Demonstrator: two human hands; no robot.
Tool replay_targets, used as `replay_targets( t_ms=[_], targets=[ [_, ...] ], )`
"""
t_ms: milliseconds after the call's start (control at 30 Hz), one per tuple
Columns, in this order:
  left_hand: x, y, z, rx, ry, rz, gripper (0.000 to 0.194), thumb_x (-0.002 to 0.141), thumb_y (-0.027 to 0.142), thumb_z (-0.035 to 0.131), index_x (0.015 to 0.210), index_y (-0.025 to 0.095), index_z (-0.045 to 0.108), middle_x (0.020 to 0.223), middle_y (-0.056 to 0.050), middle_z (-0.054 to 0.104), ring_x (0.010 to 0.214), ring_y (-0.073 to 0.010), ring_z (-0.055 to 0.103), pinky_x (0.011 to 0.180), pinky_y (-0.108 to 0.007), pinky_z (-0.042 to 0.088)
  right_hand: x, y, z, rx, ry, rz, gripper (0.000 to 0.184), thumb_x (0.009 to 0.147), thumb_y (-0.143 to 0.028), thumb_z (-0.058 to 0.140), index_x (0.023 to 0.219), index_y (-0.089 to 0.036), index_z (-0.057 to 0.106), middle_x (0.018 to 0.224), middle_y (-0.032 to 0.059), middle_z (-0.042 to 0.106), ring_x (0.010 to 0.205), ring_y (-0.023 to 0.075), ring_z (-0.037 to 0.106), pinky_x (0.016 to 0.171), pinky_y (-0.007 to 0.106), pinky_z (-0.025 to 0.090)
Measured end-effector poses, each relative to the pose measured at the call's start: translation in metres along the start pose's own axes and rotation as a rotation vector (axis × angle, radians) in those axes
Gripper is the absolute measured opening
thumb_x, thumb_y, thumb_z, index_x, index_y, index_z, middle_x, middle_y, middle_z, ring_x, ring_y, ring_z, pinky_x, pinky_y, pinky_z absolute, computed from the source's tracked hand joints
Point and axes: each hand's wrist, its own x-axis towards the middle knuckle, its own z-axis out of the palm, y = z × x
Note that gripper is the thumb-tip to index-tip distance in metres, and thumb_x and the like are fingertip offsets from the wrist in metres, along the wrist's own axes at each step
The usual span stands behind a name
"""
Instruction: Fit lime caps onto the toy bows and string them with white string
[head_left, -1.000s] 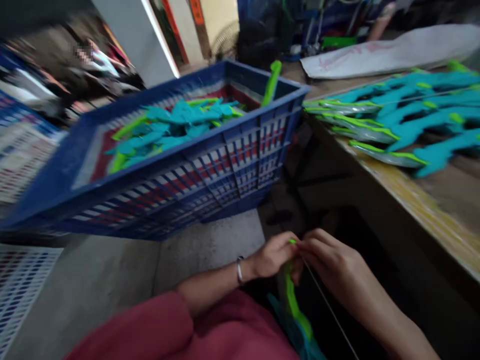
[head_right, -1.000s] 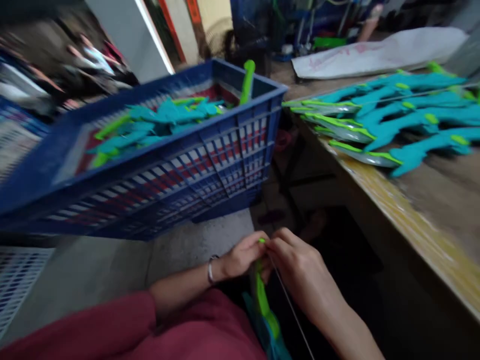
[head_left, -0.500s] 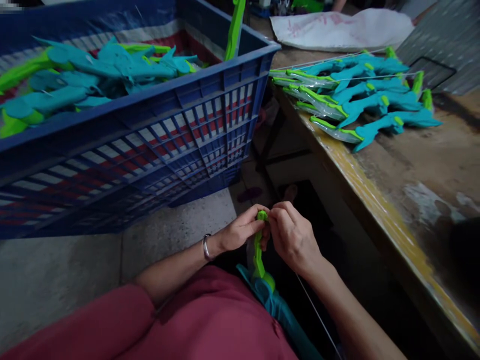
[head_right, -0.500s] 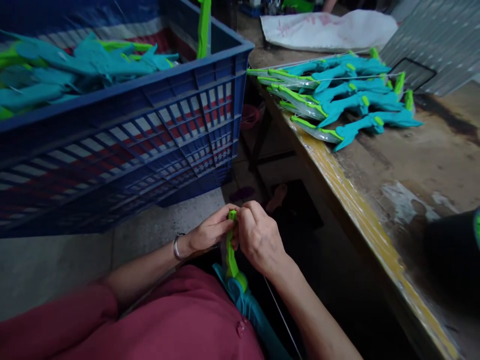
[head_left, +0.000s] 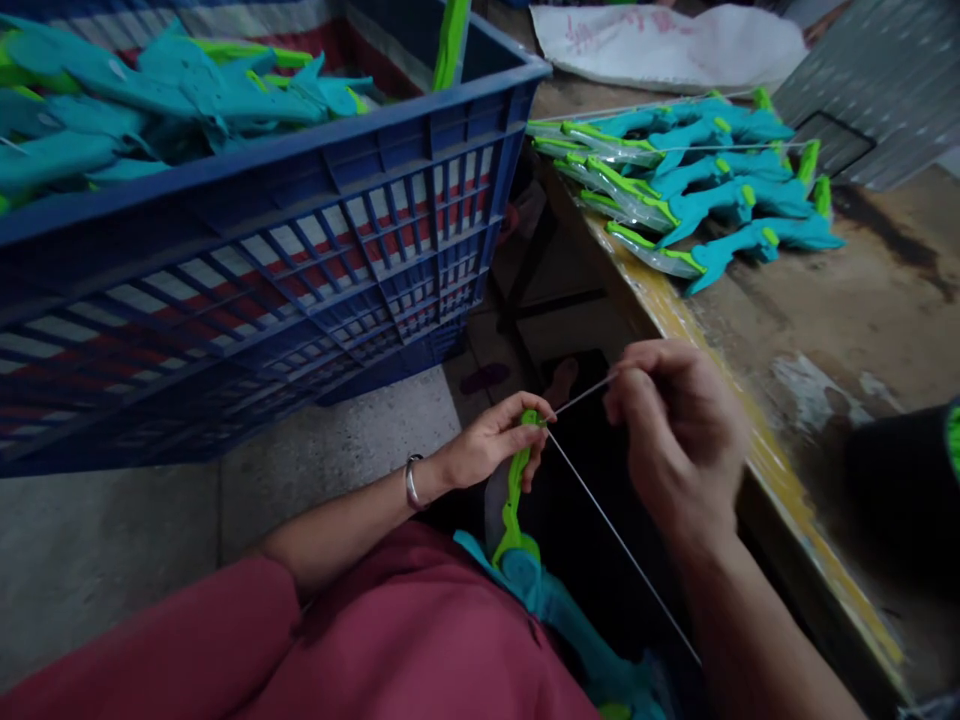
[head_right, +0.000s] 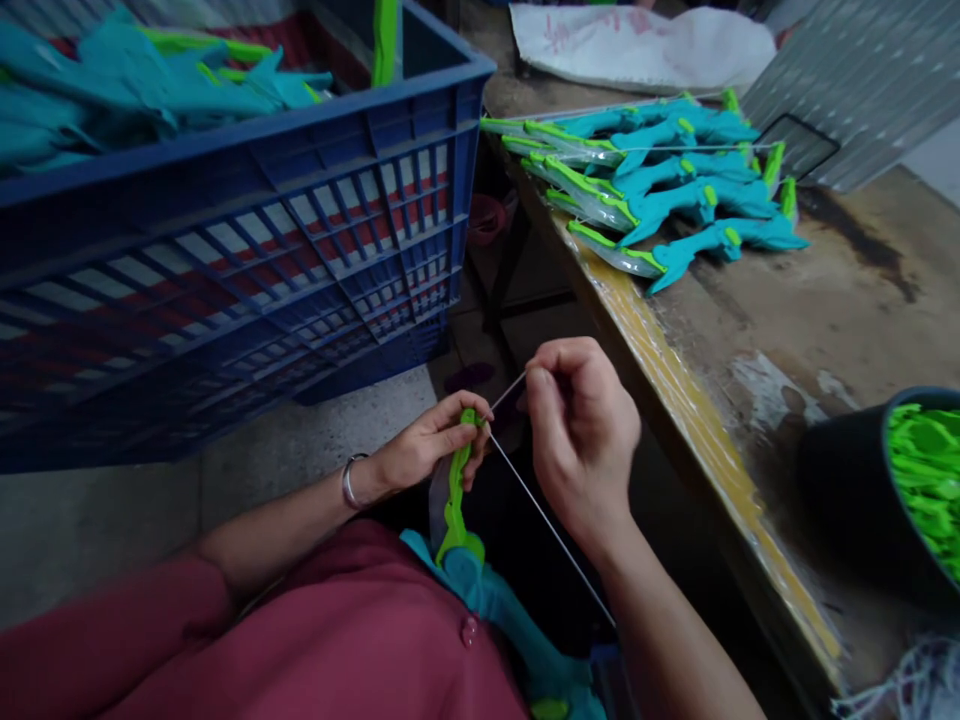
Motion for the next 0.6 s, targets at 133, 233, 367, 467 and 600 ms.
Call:
replay_targets(
  t_ms=[133,233,367,467,600],
  targets=[
    [0.0,0.003,0.003,0.026,0.078,-0.013,0.026,0.092,0.04,0.068,0.102,0.019,0.054,0.069,0.004,0.06,0.049,-0.0105,0.06,0.045,-0.02,0.049,-0.003,0.046,0.017,0.222,0.03,0.295,0.013,0.096,-0.032,0.059,0.089,-0.021,0.057,0.066,-0.0037,0.055,0.056,0.0111,0.052,0.054,0.025,0.042],
    [0.001,0.002,0.001,-0.012,0.18,-0.016,0.024,0.088,0.035,0.072,0.096,0.017,0.058,0.072,0.002,0.063,0.05,-0.009,0.059,0.045,-0.019,0.047,-0.017,0.069,0.027,0.224,0.033,0.373,0.014,0.094,-0.031,0.059,0.086,-0.019,0.058,0.068,-0.0025,0.057,0.057,0.0116,0.053,0.056,0.026,0.043],
    [0.002,0.0,-0.003,-0.157,0.243,0.021,0.022,0.082,0.027,0.077,0.087,0.015,0.06,0.085,0.0,0.063,0.055,-0.0067,0.055,0.044,-0.019,0.047,-0.043,0.078,0.032,-0.073,-0.007,0.155,0.012,0.095,-0.026,0.056,0.084,-0.02,0.058,0.077,0.0009,0.058,0.065,0.0137,0.053,0.061,0.028,0.043],
    [0.002,-0.001,-0.003,-0.224,0.24,0.006,0.02,0.08,0.024,0.078,0.086,0.014,0.062,0.084,0.0,0.064,0.056,-0.0071,0.055,0.043,-0.018,0.045,-0.061,0.075,0.033,-0.202,-0.118,-0.034,0.014,0.097,-0.019,0.05,0.085,-0.02,0.056,0.084,0.0037,0.059,0.074,0.0155,0.057,0.067,0.03,0.047],
    [0.002,-0.004,-0.002,-0.221,0.286,-0.038,0.023,0.076,0.026,0.082,0.085,0.012,0.066,0.081,-0.001,0.065,0.055,-0.0071,0.055,0.044,-0.018,0.046,-0.077,0.065,0.038,-0.341,-0.2,-0.23,0.016,0.101,-0.015,0.046,0.094,-0.019,0.06,0.098,0.0102,0.064,0.085,0.0179,0.061,0.071,0.031,0.052]
  ],
)
